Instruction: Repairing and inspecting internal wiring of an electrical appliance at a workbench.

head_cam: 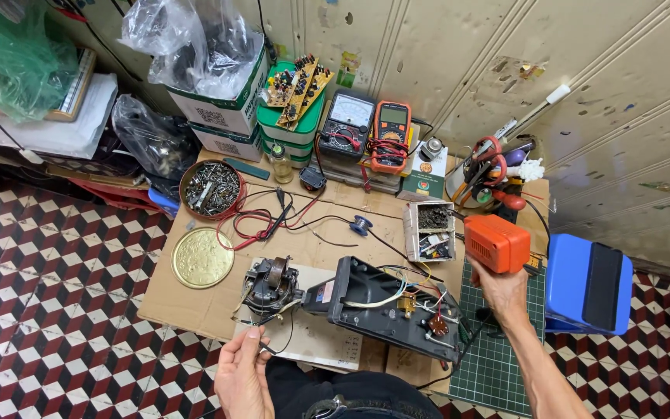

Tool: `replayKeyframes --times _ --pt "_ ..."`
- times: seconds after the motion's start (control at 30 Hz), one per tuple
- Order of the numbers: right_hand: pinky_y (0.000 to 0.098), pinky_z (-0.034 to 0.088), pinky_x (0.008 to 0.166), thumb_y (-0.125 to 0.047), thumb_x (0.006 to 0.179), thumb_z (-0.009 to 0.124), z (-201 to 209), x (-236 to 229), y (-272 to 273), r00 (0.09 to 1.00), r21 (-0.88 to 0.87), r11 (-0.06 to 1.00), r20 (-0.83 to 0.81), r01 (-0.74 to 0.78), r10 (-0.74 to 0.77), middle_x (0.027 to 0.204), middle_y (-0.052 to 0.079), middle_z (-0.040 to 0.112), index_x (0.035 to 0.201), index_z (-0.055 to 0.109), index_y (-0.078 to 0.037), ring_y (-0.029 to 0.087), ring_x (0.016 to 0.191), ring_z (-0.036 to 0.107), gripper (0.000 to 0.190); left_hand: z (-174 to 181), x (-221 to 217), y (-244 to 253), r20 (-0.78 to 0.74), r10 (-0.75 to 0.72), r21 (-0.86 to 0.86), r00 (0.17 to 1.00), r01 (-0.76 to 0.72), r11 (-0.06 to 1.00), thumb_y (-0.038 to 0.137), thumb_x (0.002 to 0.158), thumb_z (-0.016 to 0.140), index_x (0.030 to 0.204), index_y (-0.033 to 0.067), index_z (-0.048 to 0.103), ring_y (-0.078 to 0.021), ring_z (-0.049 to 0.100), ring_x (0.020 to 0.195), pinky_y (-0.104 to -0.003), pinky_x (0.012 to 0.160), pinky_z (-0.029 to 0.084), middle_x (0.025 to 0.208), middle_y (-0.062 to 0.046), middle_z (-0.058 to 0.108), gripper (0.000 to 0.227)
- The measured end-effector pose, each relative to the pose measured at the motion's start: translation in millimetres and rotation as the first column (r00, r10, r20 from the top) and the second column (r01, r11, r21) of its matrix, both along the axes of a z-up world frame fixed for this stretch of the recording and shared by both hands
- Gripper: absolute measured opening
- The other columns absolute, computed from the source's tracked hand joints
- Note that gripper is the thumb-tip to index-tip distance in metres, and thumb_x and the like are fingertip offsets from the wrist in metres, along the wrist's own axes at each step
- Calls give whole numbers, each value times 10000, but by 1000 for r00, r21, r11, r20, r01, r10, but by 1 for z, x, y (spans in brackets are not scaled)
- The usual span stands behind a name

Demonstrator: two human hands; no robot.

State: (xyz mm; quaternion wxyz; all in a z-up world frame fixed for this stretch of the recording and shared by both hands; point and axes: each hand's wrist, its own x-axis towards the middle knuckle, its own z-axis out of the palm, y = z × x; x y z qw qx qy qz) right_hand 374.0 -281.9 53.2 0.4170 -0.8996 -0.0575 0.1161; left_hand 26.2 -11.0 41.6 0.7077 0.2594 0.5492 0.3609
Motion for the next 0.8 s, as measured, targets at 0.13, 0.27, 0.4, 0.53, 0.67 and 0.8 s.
replayKeyframes --times 0.13,0.27,0.4,0.53,0.67,0.8 --pt "334 567 609 -297 894 769 3 1 1 1000 -51 999 2 -4 5 698 84 729 919 749 -9 152 613 677 290 2 -1 -1 19 2 11 1000 -3 1000 69 920 709 1106 -2 604 -139 675 883 -253 721 527 1038 -145 732 226" --pt "344 532 563 -309 895 776 10 0 5 999 -76 997 -30 31 -33 690 87 724 902 753 -10 157 580 647 300 5 -1 -2 32 3 12 999 -3 1000 68 923 705 1111 -5 603 -136 672 883 -251 720 525 1038 -144 729 226" --pt "351 500 504 -307 890 779 9 -1 4 993 -51 996 -84 77 -81 680 84 714 919 747 -10 164 536 605 300 12 2 -4 38 -3 6 999 3 1000 69 925 702 1113 -13 611 -133 668 879 -250 722 525 1034 -143 727 224" --pt "316 520 524 -275 896 770 12 -5 1 995 38 996 -64 79 -76 681 83 708 989 722 6 149 552 633 300 20 5 -4 22 -7 -9 1000 7 1000 82 928 698 1112 -10 618 -129 660 883 -253 727 516 1029 -135 728 221" --pt "296 548 562 -220 914 748 39 -29 1 999 207 977 -28 43 -38 732 97 700 1056 681 17 151 602 670 285 27 5 -6 44 -6 -6 999 7 1000 94 928 700 1108 -1 618 -122 651 896 -257 744 504 1039 -120 727 219" --pt "317 565 583 -129 934 712 64 -53 1 996 476 876 -68 75 -49 889 132 692 1117 644 33 185 664 673 253 29 5 -9 74 -27 0 997 27 1000 114 930 699 1105 16 617 -112 637 913 -264 778 493 1052 -96 722 217"
